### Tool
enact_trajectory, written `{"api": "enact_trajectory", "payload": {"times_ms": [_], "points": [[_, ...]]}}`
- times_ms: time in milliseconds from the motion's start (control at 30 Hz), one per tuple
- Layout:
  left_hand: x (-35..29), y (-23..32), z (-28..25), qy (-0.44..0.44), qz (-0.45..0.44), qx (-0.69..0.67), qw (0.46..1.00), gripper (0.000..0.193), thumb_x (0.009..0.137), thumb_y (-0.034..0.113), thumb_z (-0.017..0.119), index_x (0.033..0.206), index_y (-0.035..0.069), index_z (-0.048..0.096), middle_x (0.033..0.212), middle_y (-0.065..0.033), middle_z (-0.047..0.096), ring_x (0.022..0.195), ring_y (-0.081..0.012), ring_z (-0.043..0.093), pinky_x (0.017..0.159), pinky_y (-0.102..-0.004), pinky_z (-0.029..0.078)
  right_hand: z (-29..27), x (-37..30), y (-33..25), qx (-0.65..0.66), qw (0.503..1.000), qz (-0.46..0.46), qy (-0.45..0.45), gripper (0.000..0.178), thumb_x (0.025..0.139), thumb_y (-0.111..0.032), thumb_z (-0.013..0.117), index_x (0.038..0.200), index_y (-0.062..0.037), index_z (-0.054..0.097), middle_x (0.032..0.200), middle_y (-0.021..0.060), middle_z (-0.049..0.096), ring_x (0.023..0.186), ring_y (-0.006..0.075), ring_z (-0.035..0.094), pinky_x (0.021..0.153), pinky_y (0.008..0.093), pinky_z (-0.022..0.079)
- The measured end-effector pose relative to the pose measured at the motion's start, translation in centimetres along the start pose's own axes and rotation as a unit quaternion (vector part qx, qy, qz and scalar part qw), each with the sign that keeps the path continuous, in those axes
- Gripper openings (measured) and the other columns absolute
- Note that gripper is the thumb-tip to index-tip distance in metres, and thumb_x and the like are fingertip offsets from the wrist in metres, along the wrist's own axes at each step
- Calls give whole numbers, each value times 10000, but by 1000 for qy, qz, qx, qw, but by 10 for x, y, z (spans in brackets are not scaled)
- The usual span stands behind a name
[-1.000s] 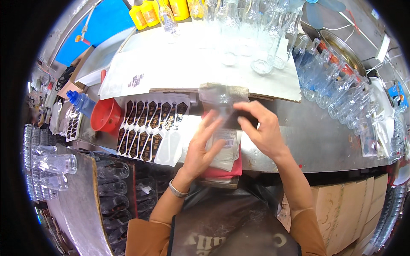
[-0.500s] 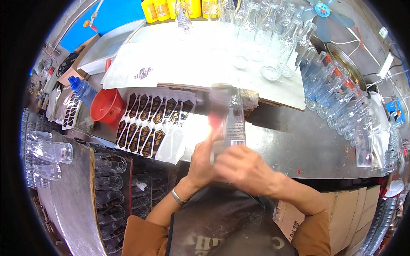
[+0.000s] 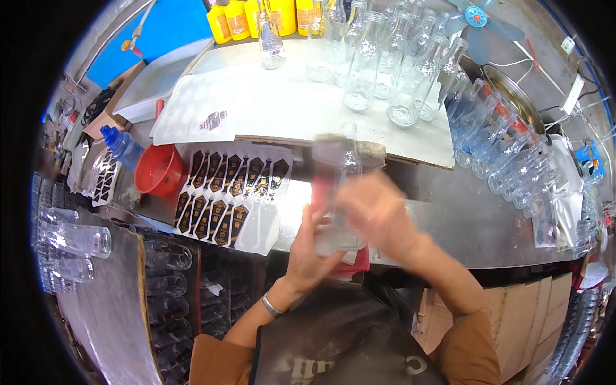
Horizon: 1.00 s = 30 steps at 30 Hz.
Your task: The person repeatedly picks up clear plastic bottles, applies a rectangular label to each bottle's body, smooths the label, and places the labeled bottle on a white tray. The person also handles sheets of labels and a red cloth on the work surface.
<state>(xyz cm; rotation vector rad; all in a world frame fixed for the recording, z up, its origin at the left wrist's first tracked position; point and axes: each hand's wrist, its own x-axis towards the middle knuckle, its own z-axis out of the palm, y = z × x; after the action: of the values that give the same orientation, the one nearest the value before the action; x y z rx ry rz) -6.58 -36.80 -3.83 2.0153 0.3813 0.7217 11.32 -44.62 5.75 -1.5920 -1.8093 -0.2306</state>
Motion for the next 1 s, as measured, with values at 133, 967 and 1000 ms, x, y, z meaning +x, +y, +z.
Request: {"api": "enact_trajectory", "payload": {"times_ms": [133, 967, 1000], "points": [[0, 6, -2, -13, -16, -37, 999, 1173, 777, -7, 791, 1594, -23, -50, 1501, -203, 469, 1259, -287, 560, 1031, -380, 470, 0, 0, 23, 29, 998, 59, 24, 224, 728, -54, 750, 939, -79, 679, 923, 83, 674, 836, 275, 663, 739, 393, 554], [4, 8, -6, -35, -53, -32, 997, 1068, 759, -3, 792, 1602, -12, 135, 1466, -206, 509, 1248, -244, 570, 1035, -360, 464, -20, -19, 29, 210, 962, 174, 13, 260, 905, -108, 693, 1148, -15, 679, 1027, 152, 724, 871, 267, 710, 759, 345, 559], [4, 11, -5, -33, -65, -17, 997, 1061, 759, 9, 801, 1597, -20, 150, 1446, -202, 533, 1257, -254, 566, 1026, -375, 469, -14, -15, 30, 145, 980, 139, -1, 259, 895, -109, 697, 1135, -15, 681, 1017, 154, 722, 858, 290, 701, 769, 363, 559]]}}
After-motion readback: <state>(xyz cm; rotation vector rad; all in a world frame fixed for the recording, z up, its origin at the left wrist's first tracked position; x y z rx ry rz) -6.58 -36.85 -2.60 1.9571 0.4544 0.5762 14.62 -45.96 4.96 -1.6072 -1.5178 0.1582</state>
